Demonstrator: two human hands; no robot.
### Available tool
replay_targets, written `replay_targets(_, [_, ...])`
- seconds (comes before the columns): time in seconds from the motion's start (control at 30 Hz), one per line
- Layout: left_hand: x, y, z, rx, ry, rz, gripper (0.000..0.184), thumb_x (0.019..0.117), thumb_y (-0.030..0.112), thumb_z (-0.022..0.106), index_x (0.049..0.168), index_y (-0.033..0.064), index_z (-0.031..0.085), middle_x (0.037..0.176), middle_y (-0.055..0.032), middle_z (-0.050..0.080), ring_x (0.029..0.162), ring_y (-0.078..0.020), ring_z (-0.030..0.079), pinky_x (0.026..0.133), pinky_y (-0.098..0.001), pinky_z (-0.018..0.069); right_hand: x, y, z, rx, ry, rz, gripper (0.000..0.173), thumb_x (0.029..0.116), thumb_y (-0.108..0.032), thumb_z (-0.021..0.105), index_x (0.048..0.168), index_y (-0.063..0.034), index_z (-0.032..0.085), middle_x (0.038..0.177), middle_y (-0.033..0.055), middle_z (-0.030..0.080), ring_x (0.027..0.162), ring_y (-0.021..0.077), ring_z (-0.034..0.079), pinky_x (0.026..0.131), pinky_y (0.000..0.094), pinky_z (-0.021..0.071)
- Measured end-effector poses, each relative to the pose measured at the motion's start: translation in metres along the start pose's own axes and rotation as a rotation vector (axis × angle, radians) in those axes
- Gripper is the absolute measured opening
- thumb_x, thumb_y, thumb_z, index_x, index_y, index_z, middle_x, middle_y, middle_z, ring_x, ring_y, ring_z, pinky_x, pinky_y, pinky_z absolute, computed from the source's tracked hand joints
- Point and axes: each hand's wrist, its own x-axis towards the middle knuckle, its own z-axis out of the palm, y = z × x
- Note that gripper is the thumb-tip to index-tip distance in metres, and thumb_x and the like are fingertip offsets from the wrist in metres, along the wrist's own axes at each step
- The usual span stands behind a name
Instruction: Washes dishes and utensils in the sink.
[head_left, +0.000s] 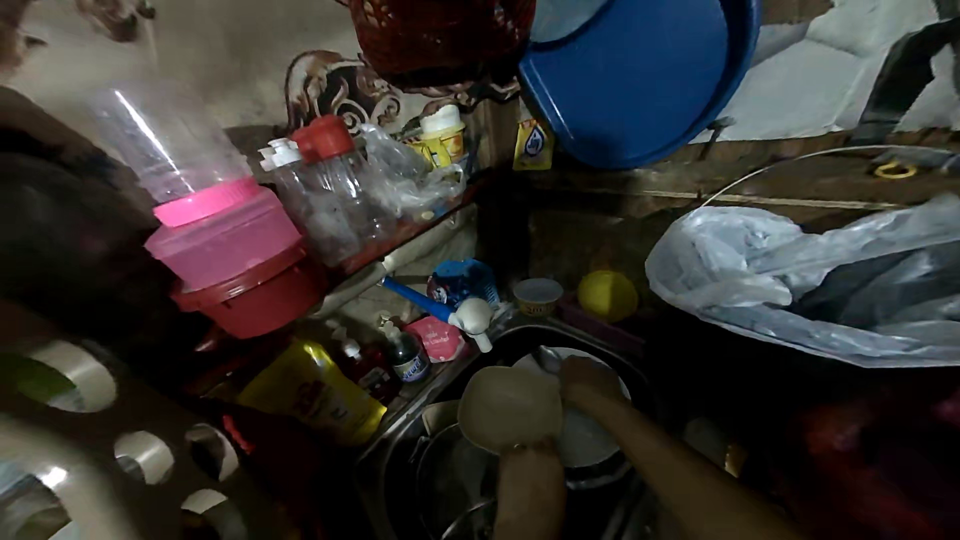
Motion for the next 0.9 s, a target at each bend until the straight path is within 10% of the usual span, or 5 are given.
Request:
replay_targets(0.3, [0.042, 0.003, 0.022, -0.132, 0.396, 0.313, 0.026, 0.1013, 0.009, 0.054, 0.121, 0.0078, 0.072, 0.113, -0.0123, 0.074, 0.114, -0.0315, 0.068, 0.112, -0.0541, 0.0409, -0.025, 0.002, -0.052, 0.059, 0.186, -0.088, 0.048, 0.0944, -0.018, 0.073, 0.135, 0.0018, 0.058, 0.125, 0.0279, 0.064, 0.116, 0.0458, 0.063, 0.096, 0.0639, 0.0501])
replay_targets(0.5, [0.052, -0.011, 0.021, -0.308, 0.427, 0.376, 0.036, 0.1038, 0.027, 0.056, 0.134, 0.0126, 0.067, 0.145, -0.0066, 0.06, 0.144, -0.0287, 0.045, 0.123, -0.0569, 0.0222, -0.016, 0.004, -0.031, -0.265, -0.057, -0.238, 0.037, 0.0973, -0.025, 0.07, 0.123, 0.0012, 0.067, 0.128, 0.0243, 0.064, 0.124, 0.0424, 0.058, 0.104, 0.0612, 0.0461])
replay_targets(0.67, [0.031, -0.08, -0.01, -0.521, 0.359, -0.194, 0.038, 0.1038, 0.039, 0.056, 0.128, 0.0129, 0.068, 0.126, -0.0101, 0.068, 0.118, -0.0267, 0.064, 0.102, -0.0505, 0.0512, -0.014, 0.005, -0.022, -0.275, -0.05, -0.207, 0.03, 0.0997, -0.024, 0.065, 0.12, -0.0015, 0.069, 0.122, 0.0236, 0.067, 0.119, 0.0429, 0.062, 0.098, 0.0643, 0.0491])
replay_targets(0.9, [0.04, -0.133, 0.059, -0.374, -0.234, -0.443, 0.064, 0.0967, 0.045, 0.066, 0.14, -0.0017, 0.056, 0.142, -0.0236, 0.057, 0.133, -0.0396, 0.053, 0.11, -0.0592, 0.0416, -0.022, -0.01, -0.027, -0.266, -0.09, -0.233, 0.029, 0.0987, -0.029, 0.068, 0.117, -0.0068, 0.072, 0.118, 0.0187, 0.069, 0.115, 0.038, 0.064, 0.097, 0.0608, 0.0497])
